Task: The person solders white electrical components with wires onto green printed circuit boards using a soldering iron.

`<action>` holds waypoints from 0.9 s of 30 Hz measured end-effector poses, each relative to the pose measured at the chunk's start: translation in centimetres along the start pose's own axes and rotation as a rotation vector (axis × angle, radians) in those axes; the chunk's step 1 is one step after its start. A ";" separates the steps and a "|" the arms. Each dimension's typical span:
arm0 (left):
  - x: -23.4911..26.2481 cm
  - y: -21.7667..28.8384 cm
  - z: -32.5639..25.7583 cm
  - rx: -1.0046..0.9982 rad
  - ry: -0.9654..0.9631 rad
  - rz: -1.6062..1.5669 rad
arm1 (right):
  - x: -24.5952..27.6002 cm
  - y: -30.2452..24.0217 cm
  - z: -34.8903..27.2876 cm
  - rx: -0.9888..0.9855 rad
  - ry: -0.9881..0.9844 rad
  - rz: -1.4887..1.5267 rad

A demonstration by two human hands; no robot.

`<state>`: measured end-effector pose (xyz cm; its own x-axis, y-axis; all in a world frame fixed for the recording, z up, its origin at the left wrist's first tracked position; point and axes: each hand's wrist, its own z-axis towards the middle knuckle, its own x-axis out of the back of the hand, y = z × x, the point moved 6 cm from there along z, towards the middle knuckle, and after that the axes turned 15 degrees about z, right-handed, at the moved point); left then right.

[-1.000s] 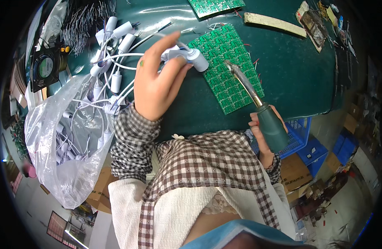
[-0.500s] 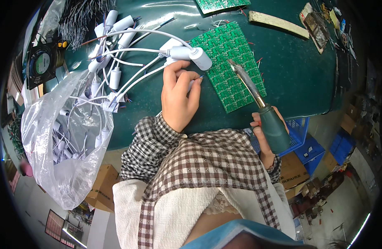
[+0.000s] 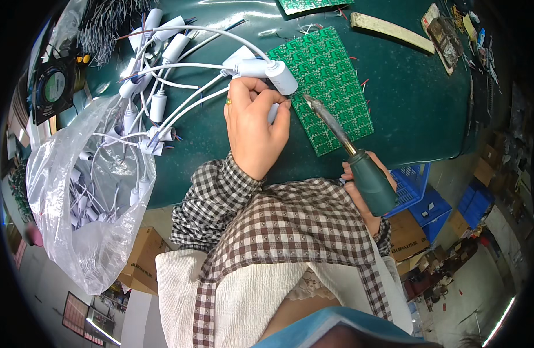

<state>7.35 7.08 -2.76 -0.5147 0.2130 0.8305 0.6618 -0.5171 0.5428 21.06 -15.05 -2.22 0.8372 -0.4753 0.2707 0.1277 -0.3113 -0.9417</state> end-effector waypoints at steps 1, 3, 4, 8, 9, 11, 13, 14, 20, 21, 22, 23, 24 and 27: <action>0.0 0.0 0.1 0.002 -0.012 -0.006 | 0.0 0.1 0.0 -0.001 0.000 -0.001; -0.1 -0.1 0.0 0.005 -0.025 -0.011 | 0.0 0.5 -0.1 -0.027 0.001 0.014; -0.1 -0.2 0.0 0.008 -0.021 -0.017 | 0.0 0.5 -0.1 -0.027 0.001 0.014; -0.2 -0.2 -0.1 0.011 0.008 -0.012 | -0.1 0.5 0.0 -0.029 -0.013 0.044; -0.2 -0.2 -0.1 0.011 0.006 -0.013 | -0.1 0.6 0.0 -0.044 -0.018 0.045; -0.2 -0.1 0.0 0.009 0.014 0.003 | -0.3 0.4 0.0 -0.015 -0.001 0.053; -0.3 0.0 -0.1 0.024 0.011 0.000 | -0.3 0.2 0.0 0.015 0.014 0.063; -0.4 0.0 -0.1 0.037 0.009 -0.004 | -0.3 0.1 0.0 0.027 0.005 0.055; -0.4 0.1 -0.1 0.017 0.029 0.022 | -0.8 -0.1 0.2 0.112 0.008 0.060; -0.5 0.1 -0.1 0.019 0.028 0.021 | -0.8 -0.2 0.2 0.125 0.016 0.052; -0.7 -0.1 -0.2 0.033 0.023 -0.005 | -0.8 -0.3 0.3 0.124 0.015 0.051; -0.8 -0.3 -0.2 0.048 0.019 -0.030 | -0.8 -0.2 0.3 0.108 0.019 0.056; -0.8 -0.3 -0.2 0.049 0.019 -0.028 | -0.9 -0.1 0.3 0.093 0.023 0.064; -0.7 -0.3 -0.3 0.048 0.017 -0.024 | -1.0 -0.5 0.7 0.079 0.012 0.068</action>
<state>7.40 6.83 -3.54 -0.5396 0.2102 0.8153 0.6747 -0.4712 0.5681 20.56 -13.88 -2.19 0.8388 -0.5033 0.2076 0.1130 -0.2120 -0.9707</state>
